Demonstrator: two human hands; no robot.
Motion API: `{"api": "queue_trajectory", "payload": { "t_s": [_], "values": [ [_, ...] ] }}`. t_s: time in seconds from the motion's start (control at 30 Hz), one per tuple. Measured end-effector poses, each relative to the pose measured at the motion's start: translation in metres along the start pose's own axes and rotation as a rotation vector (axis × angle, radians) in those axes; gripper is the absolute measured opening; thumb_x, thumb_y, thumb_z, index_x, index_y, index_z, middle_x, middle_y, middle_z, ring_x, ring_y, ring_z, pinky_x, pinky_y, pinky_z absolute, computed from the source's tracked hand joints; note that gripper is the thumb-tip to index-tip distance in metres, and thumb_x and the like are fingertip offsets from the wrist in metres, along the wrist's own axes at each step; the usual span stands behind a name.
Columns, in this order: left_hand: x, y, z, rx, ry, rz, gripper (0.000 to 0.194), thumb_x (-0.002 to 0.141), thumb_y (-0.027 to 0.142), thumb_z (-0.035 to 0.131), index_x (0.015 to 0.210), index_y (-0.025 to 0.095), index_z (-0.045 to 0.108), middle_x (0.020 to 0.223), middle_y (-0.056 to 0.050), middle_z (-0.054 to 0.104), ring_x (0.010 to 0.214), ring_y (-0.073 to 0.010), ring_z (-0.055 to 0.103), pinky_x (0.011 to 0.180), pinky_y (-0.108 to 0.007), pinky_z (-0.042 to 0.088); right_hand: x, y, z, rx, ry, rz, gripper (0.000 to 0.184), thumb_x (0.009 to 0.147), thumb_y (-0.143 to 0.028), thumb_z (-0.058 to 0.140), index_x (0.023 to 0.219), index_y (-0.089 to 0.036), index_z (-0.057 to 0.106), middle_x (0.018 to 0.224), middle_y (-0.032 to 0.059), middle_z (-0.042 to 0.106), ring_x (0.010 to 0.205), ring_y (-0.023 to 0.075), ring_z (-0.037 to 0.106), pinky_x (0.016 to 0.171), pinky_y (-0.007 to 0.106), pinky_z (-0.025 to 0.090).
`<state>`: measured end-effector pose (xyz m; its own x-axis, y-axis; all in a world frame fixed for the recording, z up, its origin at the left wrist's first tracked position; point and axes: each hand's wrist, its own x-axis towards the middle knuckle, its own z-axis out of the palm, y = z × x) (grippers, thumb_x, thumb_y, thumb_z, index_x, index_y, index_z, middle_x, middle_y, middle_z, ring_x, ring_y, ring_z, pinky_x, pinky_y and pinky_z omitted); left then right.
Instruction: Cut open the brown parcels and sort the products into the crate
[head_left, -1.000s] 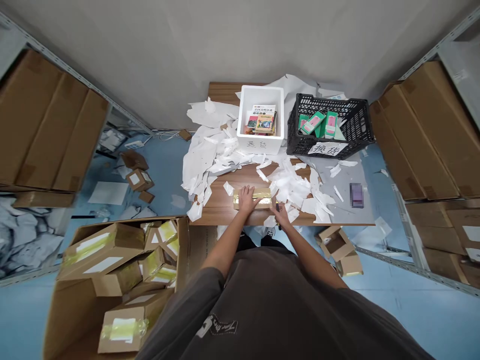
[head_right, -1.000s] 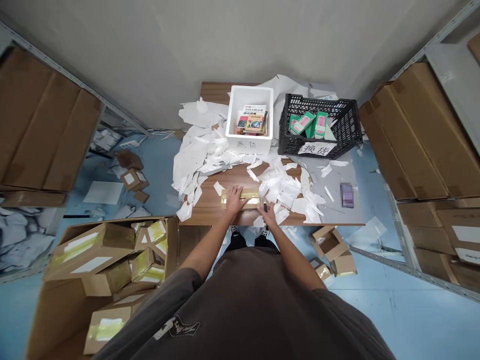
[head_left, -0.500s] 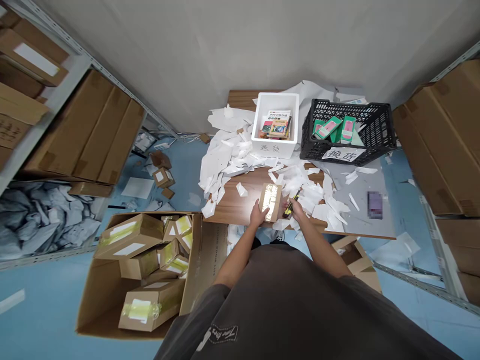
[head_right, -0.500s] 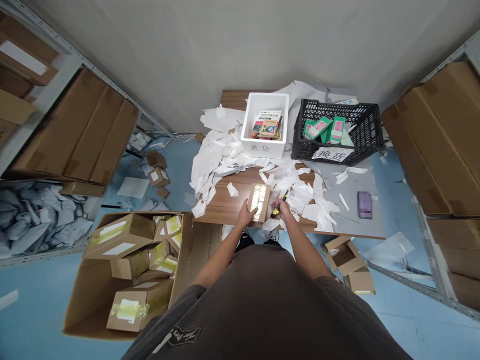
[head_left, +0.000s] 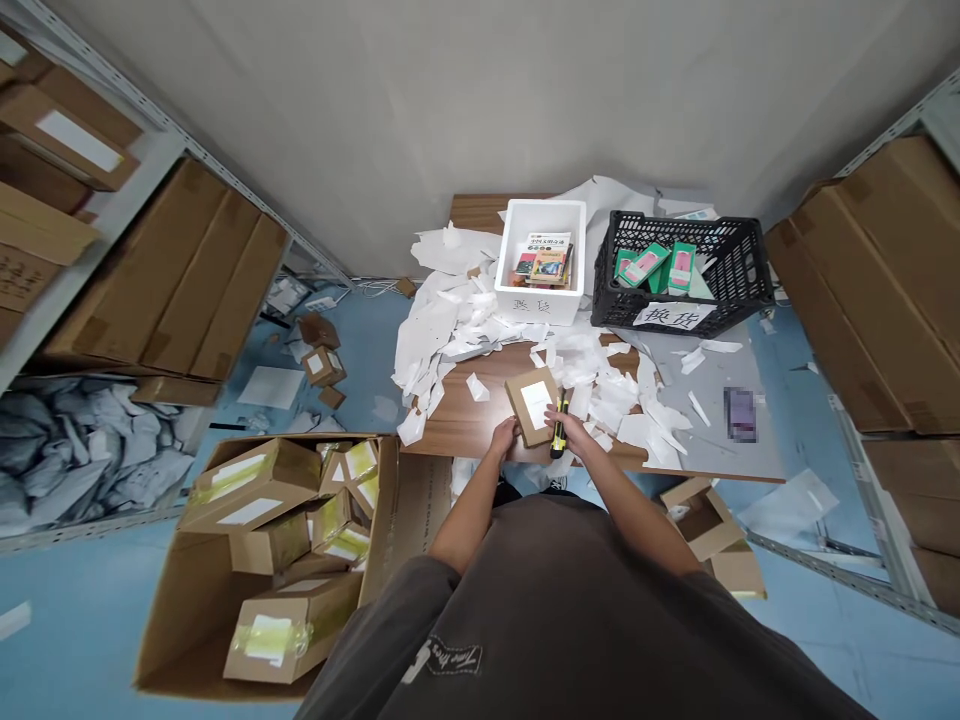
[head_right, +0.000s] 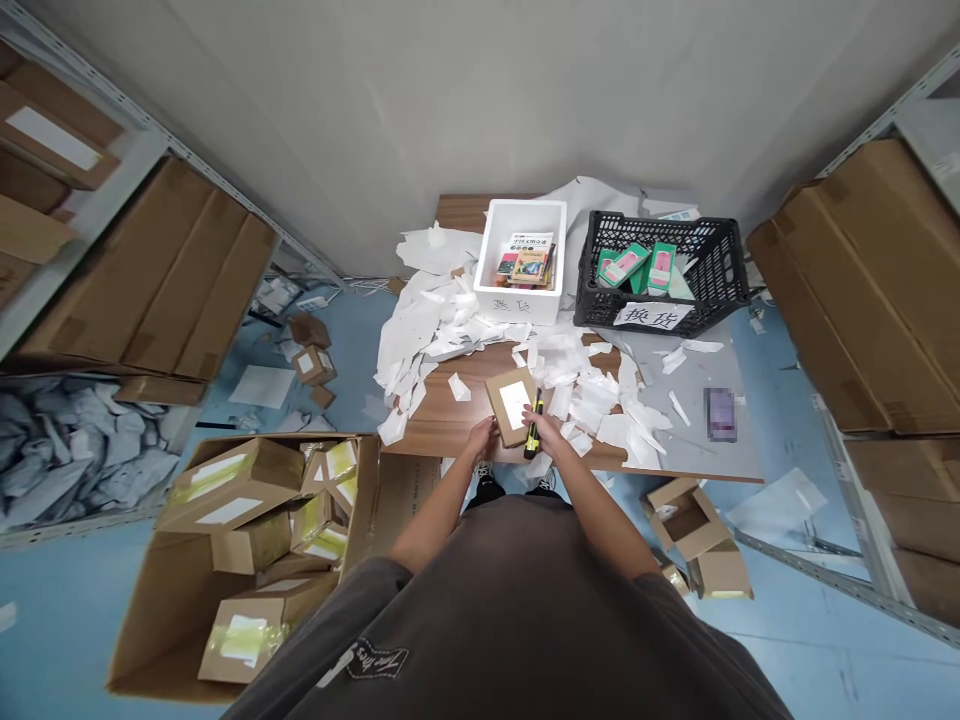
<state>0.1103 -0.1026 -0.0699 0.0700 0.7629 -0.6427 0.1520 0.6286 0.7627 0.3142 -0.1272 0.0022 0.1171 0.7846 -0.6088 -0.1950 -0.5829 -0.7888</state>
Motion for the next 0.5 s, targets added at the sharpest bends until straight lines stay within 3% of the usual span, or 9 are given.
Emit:
{"api": "queue_trajectory", "payload": {
  "t_s": [0.1,0.2,0.33,0.5],
  "values": [
    [-0.004,-0.006,0.014,-0.018,-0.045,0.034,0.057,0.088,0.054,0.081,0.130,0.016,0.076,0.140,-0.019,0.075,0.132,-0.0342,0.071,0.116,-0.052,0.053,-0.003,0.013,-0.018,0.157,0.195,-0.004,0.045,0.076,-0.041,0.063,0.116,-0.021,0.070,0.105,0.0105,0.079,0.103,0.0268,0.076,0.083,0.035,0.063],
    [-0.011,-0.012,0.029,-0.028,-0.028,0.072,0.069,0.080,0.039,0.090,0.142,0.016,0.069,0.148,-0.019,0.070,0.139,-0.0340,0.066,0.120,-0.051,0.050,-0.009,0.020,-0.032,0.080,0.355,-0.006,0.041,0.076,-0.042,0.058,0.109,-0.022,0.070,0.108,0.0096,0.079,0.115,0.0286,0.073,0.094,0.037,0.062],
    [-0.017,-0.016,0.037,-0.109,0.015,0.065,0.062,0.091,0.034,0.078,0.149,0.020,0.063,0.148,-0.017,0.070,0.140,-0.0303,0.066,0.119,-0.048,0.053,-0.018,0.018,-0.027,-0.081,0.207,-0.062,0.043,0.075,-0.041,0.056,0.111,-0.023,0.074,0.110,0.0086,0.080,0.123,0.0303,0.071,0.102,0.041,0.059],
    [-0.014,-0.012,0.030,-0.093,0.068,0.051,0.061,0.099,0.045,0.067,0.155,0.026,0.055,0.137,-0.013,0.077,0.128,-0.0268,0.074,0.106,-0.045,0.061,-0.027,0.011,-0.004,-0.099,0.028,-0.240,0.059,0.073,-0.036,0.055,0.128,-0.026,0.075,0.125,0.0091,0.079,0.135,0.0291,0.066,0.114,0.044,0.053]
  ]
}}
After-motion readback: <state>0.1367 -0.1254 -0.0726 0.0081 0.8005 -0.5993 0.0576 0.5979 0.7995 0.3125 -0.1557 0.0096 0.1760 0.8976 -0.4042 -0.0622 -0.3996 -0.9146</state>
